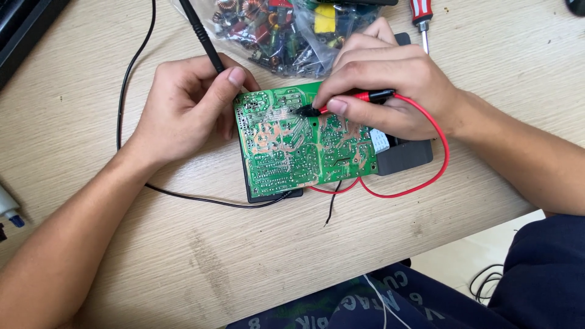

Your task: Testing and diagnosing a circuit board using multimeter probes on a workbench.

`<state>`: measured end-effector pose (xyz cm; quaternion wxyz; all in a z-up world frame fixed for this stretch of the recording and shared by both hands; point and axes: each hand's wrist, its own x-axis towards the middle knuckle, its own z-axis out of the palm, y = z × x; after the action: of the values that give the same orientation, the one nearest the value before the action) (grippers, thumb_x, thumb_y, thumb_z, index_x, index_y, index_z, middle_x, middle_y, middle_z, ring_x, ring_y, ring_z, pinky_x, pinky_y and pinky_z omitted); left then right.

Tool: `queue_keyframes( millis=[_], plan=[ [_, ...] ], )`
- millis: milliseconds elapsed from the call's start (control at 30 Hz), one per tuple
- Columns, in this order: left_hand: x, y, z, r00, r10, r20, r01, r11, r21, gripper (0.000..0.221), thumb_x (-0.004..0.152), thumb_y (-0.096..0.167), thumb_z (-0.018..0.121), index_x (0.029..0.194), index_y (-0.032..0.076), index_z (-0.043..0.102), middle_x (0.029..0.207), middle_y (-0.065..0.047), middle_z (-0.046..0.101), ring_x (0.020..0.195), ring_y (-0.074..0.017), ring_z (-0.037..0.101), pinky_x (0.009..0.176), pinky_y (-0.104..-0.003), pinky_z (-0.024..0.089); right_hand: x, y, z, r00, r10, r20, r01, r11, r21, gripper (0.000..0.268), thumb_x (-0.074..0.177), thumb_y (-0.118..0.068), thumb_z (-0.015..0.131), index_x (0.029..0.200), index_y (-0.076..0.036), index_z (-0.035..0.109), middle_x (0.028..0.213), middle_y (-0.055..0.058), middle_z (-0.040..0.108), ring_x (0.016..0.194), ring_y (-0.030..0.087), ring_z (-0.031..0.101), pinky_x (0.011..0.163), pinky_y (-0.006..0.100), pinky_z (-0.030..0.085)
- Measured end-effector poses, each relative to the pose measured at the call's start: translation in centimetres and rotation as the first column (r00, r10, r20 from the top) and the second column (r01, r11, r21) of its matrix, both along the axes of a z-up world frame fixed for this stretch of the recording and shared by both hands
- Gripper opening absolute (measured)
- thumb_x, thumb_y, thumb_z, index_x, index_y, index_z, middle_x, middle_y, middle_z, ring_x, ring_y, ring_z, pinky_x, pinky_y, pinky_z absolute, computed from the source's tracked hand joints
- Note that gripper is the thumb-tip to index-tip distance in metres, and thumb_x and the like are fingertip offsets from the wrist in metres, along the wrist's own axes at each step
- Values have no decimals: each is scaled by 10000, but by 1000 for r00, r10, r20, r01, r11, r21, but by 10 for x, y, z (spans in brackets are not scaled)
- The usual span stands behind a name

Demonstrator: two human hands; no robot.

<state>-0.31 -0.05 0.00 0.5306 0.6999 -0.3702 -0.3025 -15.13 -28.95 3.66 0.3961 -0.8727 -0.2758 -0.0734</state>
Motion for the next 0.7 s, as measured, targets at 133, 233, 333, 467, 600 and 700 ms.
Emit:
queue_keyframes(
  millis=[133,233,333,467,600,700],
  plan=[
    [0,2,1,1000,-8,10,8,1000,6,362,1258,273,542,1119,19,760,599,-59,638,508,-89,606,487,-235,447,-1,0,-2,1000,-11,5,11,1000,3,214,1201,-118,650,1208,19,814,1101,104,806,1013,296,681,1011,420,322],
    [0,0,0,1000,-13,5,13,1000,-6,374,1253,292,540,1112,20,753,603,-59,637,513,-90,607,482,-240,436,-2,-1,-2,1000,-16,19,16,1000,3,211,1196,-115,654,1212,24,812,1118,117,812,1016,302,696,1013,428,330],
    [0,1,-2,1000,-2,7,2,1000,-14,355,1261,267,554,1110,14,752,645,-51,641,530,-95,610,479,-240,443,-2,0,-3,1000,-8,12,8,1000,1,214,1198,-112,660,1233,34,813,1146,123,818,1036,302,683,1043,428,342],
    [0,1,-1,1000,-5,1,5,1000,-23,345,1257,255,556,1107,14,751,639,-48,640,524,-91,613,480,-234,449,-2,1,-4,999,-18,35,19,1000,-9,197,1200,-114,663,1230,25,799,1128,111,809,1015,302,685,1038,429,337],
    [1,2,-10,999,33,-27,-33,999,-10,330,1229,294,577,1110,40,752,621,-45,662,504,-87,618,426,-246,435,1,3,-2,996,18,84,-18,1000,-4,194,1176,-113,673,1168,33,801,1083,100,820,997,282,743,1024,434,341],
    [0,0,-7,999,16,-33,-17,999,-31,358,1215,308,575,1078,35,764,654,-25,664,538,-79,610,469,-236,444,-2,0,-7,997,10,76,-9,1000,-7,176,1168,-120,658,1158,-3,789,1059,50,807,958,234,737,1024,409,346]
  ],
)
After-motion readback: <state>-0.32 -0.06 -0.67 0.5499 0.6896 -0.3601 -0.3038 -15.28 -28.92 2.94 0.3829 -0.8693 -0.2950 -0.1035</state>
